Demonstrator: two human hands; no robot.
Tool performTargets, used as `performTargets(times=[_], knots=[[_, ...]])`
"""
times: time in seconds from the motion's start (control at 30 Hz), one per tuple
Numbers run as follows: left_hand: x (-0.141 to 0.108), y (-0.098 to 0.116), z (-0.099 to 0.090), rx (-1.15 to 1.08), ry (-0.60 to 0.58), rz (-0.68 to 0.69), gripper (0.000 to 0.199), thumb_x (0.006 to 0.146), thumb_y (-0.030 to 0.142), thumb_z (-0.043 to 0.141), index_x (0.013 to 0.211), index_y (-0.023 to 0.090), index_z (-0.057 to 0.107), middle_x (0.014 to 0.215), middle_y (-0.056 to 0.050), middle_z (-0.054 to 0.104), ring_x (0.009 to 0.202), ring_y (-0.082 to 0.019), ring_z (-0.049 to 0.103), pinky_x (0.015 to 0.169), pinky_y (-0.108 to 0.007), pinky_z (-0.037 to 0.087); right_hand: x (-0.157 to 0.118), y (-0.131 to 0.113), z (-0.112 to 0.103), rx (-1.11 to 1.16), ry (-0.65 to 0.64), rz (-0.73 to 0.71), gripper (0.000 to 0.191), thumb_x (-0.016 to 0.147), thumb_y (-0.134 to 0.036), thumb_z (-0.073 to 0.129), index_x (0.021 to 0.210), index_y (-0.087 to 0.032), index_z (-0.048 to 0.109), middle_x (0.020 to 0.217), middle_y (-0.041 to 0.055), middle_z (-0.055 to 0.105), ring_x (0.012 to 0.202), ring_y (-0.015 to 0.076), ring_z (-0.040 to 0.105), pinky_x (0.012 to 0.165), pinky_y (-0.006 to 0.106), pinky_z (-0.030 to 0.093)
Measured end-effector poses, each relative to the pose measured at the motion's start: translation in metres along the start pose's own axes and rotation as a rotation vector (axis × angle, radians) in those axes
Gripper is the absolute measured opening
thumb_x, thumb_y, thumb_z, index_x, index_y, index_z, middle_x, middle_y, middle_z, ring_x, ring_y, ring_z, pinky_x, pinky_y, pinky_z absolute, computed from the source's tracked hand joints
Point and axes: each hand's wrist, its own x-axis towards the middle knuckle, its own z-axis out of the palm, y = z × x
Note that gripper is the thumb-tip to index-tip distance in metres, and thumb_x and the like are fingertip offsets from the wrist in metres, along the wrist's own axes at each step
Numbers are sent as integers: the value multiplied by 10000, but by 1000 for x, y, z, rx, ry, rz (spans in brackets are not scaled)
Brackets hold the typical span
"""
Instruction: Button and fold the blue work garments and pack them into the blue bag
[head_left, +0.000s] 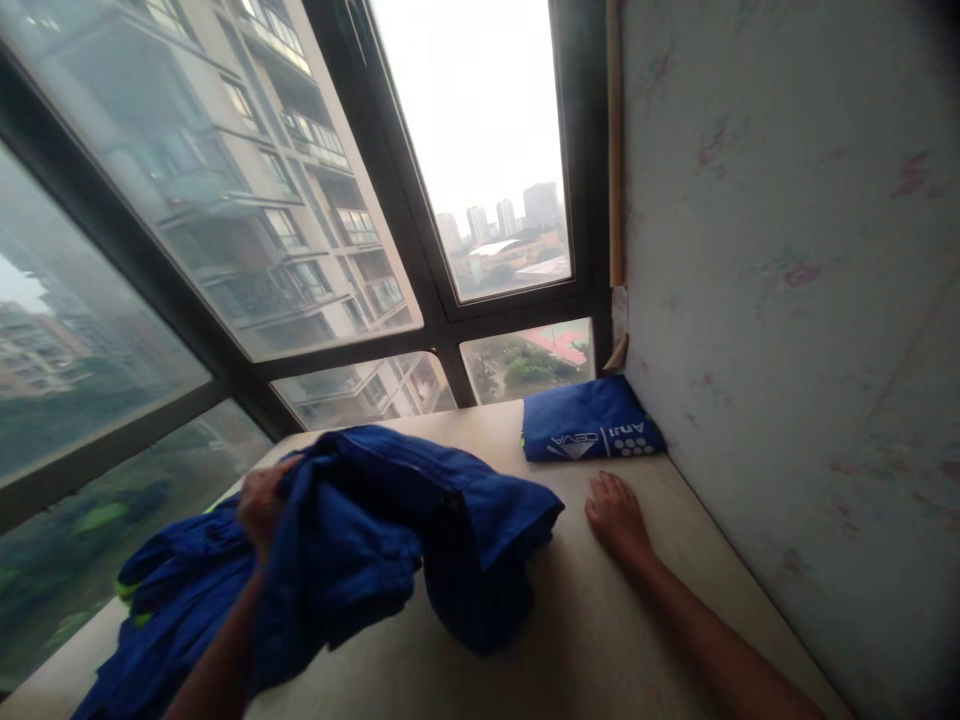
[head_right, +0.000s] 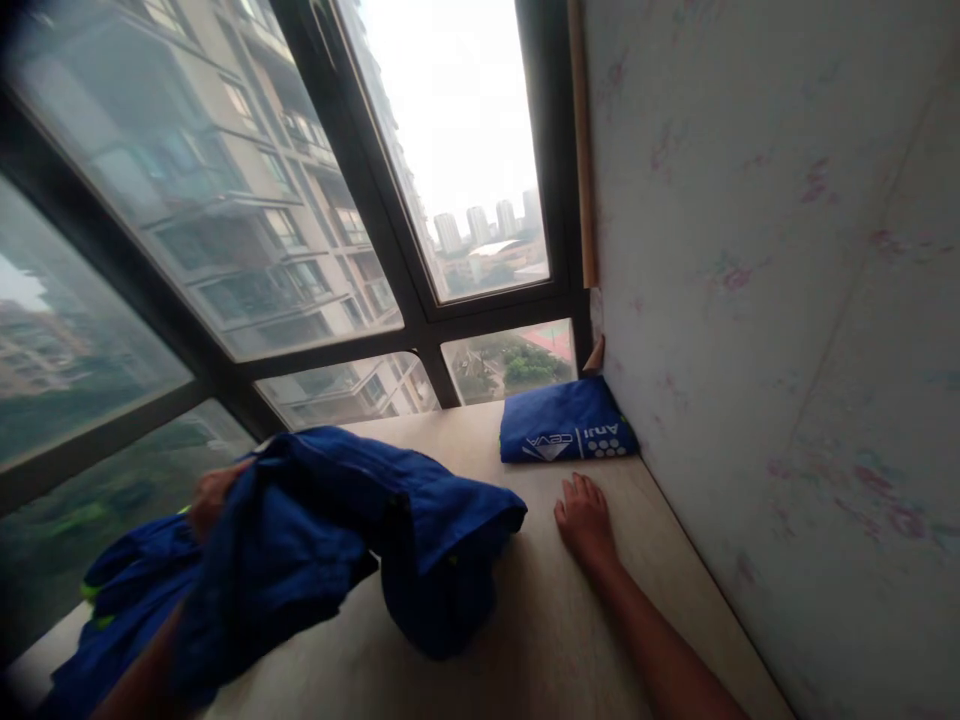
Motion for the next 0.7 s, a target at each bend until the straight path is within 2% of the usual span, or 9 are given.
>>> performTargets(times=[0.07,0.1,0.17,0.27,0.37,0.47,0.53,0.6,0.7], knots=[[-46,3,13,78,-242,3,313,918,237,475,1154,138,655,974,-43,620,809,-181,626,686,-275,508,1,0,-1,6,-24,12,396,896,-275,468,1226,-116,618,1379,172,543,1301,292,429,1101,403,262],[-71,5,19,97,-414,16,358,884,197,473,1193,158,650,1017,-60,632,813,-189,644,694,-280,517,2,0,-1,7,-34,17,394,899,-279,466,1224,-117,619,1384,171,539,1306,293,424,1103,404,259],[-118,12,29,85,-774,69,508,794,116,477,1278,198,611,1156,-86,652,927,-222,678,809,-317,540,2,0,0,8,-45,20,390,903,-283,465,1224,-124,620,1393,169,532,1313,293,418,1104,408,260],[-170,28,27,-41,-1033,138,669,667,70,515,1311,233,588,1301,-75,640,1173,-264,619,1016,-352,480,2,-1,-2,16,-46,15,385,904,-276,466,1227,-135,620,1402,167,527,1318,292,415,1100,413,268],[-188,48,6,-147,-1097,184,632,652,77,535,1254,246,624,1282,-68,662,1162,-275,631,1022,-347,478,2,-1,-4,18,-44,11,384,908,-272,459,1227,-135,623,1405,173,525,1319,297,414,1091,424,284],[-191,71,-16,-209,-1022,226,432,763,155,537,1163,257,665,1180,-78,704,1045,-275,680,932,-350,528,1,0,-4,9,-58,13,411,906,-271,465,1264,-126,607,1413,182,520,1327,302,411,1084,431,294],[-199,89,-23,-280,-983,244,361,835,220,515,1162,257,664,1155,-94,709,1014,-269,688,902,-346,541,1,1,-3,-3,-70,15,430,902,-277,474,1284,-125,598,1420,181,515,1334,304,407,1086,431,295],[-217,110,-20,-383,-1033,244,429,793,216,573,1215,245,643,1201,-108,696,1060,-274,676,926,-336,533,1,3,-1,-10,-76,14,439,901,-284,474,1293,-126,596,1424,177,513,1338,306,406,1094,428,289],[-257,143,0,-428,-1234,150,662,631,110,638,1284,222,611,1291,-120,657,1166,-300,629,992,-343,497,0,3,-1,21,-73,14,450,901,-280,461,1292,-102,597,1420,188,515,1339,314,403,1109,430,274]])
